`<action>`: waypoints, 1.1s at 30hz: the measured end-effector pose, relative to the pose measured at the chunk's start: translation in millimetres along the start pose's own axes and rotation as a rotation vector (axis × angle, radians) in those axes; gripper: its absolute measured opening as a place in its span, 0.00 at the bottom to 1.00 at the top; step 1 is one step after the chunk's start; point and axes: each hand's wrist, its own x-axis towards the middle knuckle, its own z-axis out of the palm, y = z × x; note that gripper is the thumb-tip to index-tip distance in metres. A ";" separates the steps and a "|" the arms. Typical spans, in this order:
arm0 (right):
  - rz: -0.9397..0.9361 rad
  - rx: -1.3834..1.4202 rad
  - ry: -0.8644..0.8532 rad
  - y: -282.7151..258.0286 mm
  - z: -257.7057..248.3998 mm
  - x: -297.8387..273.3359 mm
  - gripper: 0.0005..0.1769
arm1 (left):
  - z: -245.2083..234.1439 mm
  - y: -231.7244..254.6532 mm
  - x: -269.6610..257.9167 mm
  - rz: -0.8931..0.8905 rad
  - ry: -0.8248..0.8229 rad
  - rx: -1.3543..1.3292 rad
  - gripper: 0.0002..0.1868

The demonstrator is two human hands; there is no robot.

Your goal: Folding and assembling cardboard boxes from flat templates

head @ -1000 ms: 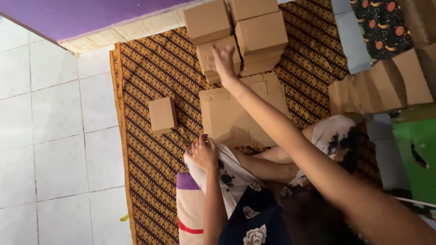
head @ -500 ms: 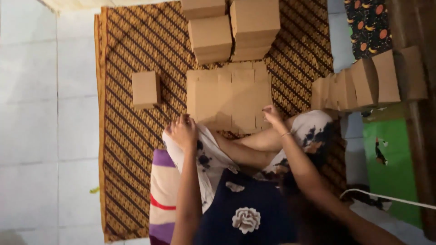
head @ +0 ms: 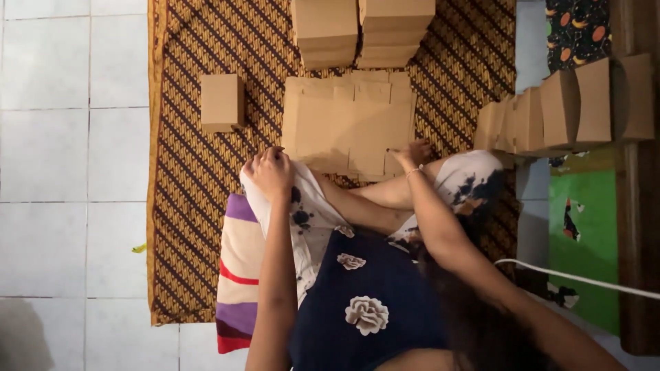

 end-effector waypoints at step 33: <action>-0.145 -0.020 0.095 8.6 16.1 8.6 0.54 | -2.4 -1.2 0.2 -0.023 -0.074 -0.058 0.05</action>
